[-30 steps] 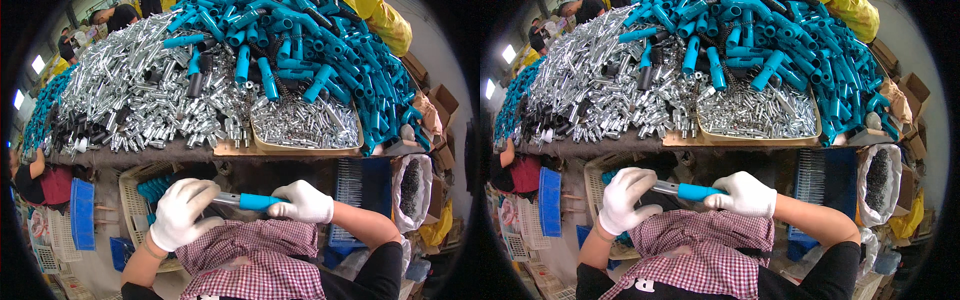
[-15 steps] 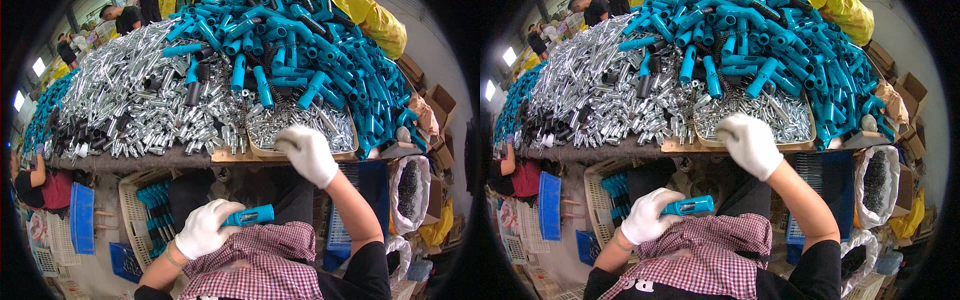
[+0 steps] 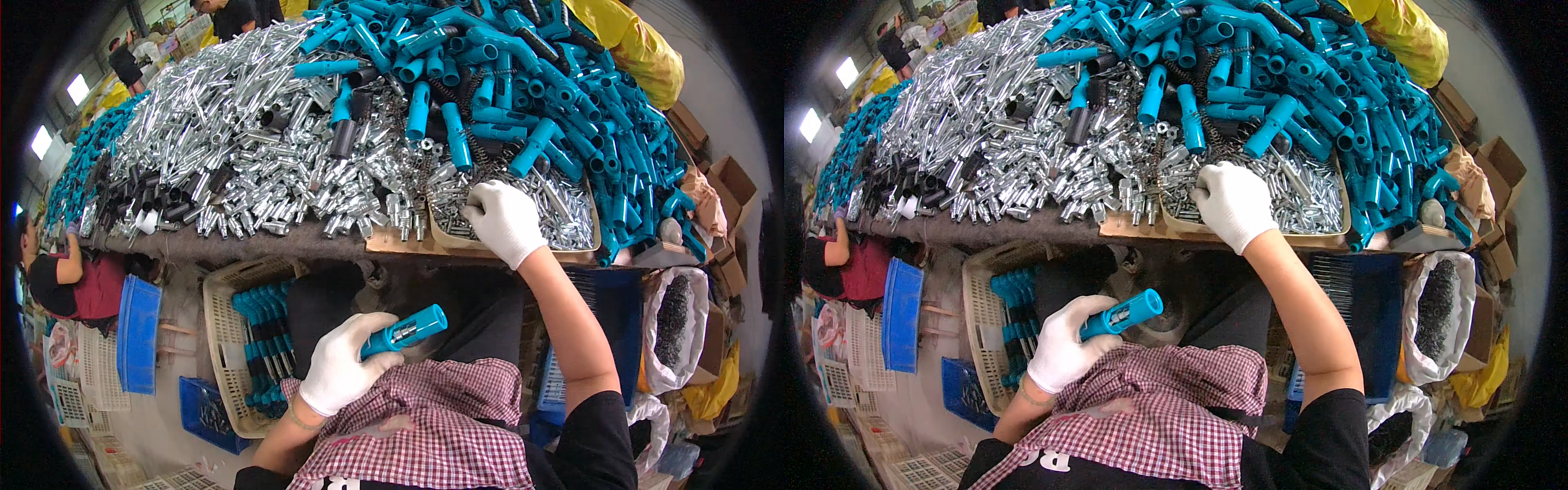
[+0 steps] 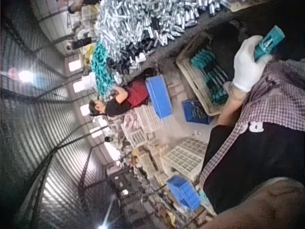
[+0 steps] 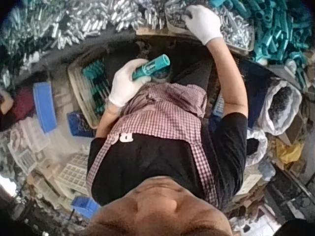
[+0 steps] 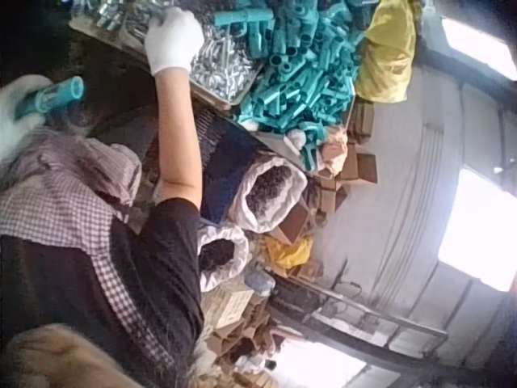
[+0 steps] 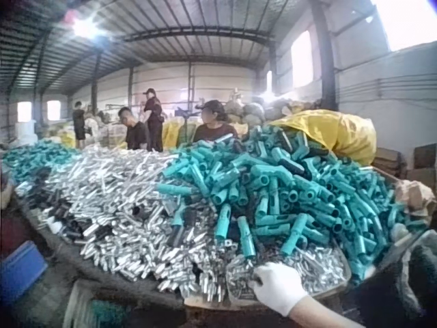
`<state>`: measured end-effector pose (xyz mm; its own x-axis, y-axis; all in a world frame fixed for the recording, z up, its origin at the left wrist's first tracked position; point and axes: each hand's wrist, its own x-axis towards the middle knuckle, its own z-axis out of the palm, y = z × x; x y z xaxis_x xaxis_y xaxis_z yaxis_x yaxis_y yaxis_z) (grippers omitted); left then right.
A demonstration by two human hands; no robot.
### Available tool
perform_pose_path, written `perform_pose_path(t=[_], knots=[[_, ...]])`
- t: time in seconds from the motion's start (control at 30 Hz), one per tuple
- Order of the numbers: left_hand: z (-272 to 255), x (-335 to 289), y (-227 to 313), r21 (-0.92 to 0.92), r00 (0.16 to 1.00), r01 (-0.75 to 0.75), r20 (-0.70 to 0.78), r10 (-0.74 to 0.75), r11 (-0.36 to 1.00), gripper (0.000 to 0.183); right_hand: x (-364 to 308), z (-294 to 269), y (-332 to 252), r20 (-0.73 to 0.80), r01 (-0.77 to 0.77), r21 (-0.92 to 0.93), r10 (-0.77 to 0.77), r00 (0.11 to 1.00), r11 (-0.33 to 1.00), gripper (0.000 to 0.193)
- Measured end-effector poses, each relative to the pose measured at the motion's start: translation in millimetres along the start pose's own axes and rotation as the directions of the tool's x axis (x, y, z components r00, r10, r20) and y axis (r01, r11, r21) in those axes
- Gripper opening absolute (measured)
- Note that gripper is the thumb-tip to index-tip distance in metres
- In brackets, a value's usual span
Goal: The person fastens an apron buckle, then assembles mechanical components by inserting metal pins and springs into metal cylinders and fitting them into plastic handles by hand.
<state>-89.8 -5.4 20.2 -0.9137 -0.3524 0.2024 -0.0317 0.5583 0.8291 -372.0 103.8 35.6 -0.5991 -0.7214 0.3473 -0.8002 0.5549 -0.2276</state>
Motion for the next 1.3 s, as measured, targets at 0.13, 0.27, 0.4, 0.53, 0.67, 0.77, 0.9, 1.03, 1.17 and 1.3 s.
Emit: perform_pose_path(t=[0.13,0.27,0.4,0.53,0.67,0.77,0.9,1.03,1.17,1.3], knots=[[-1,0,-1,0.021,1.000,-0.008,-0.010,0.008,1.000,0.048,-2,-6,-1,-0.048,-0.005,-0.005,0.004,0.999,1.000,0.020],[-2,2,1,0.091,0.999,-0.032,-0.015,0.033,0.995,0.046,-1,-3,-14,0.002,-0.034,-0.081,0.034,0.999,0.996,0.024],[-1,4,5,0.154,0.997,-0.066,-0.034,0.072,0.986,0.045,1,0,-9,0.041,-0.012,-0.041,0.013,0.999,0.999,0.021],[-4,1,3,0.167,0.995,-0.087,-0.033,0.093,0.982,0.045,1,-6,0,-0.032,-0.025,0.030,0.026,0.999,0.999,0.019],[-6,1,2,0.167,0.996,-0.085,-0.022,0.090,0.982,0.045,1,-15,4,-0.059,-0.064,0.023,0.065,0.996,0.998,0.020],[-7,3,4,0.185,0.994,-0.104,-0.014,0.108,0.977,0.045,0,-19,11,-0.094,-0.049,0.063,0.055,0.994,0.997,0.019],[-9,8,4,0.223,0.991,-0.132,-0.002,0.136,0.966,0.047,-4,-30,10,-0.182,0.012,0.235,0.032,0.983,0.972,0.016],[-18,12,3,0.296,0.982,-0.188,0.037,0.185,0.937,0.048,-25,-53,-36,0.310,-0.068,0.647,-0.181,0.933,0.760,0.020],[-19,20,14,0.414,0.954,-0.298,0.098,0.283,0.860,0.060,-46,-29,-62,0.316,0.110,0.684,-0.429,0.846,0.722,0.021],[-16,18,14,0.513,0.935,-0.355,0.188,0.301,0.782,0.073,-63,-16,-73,0.265,0.236,0.621,-0.483,0.835,0.748,0.020]])
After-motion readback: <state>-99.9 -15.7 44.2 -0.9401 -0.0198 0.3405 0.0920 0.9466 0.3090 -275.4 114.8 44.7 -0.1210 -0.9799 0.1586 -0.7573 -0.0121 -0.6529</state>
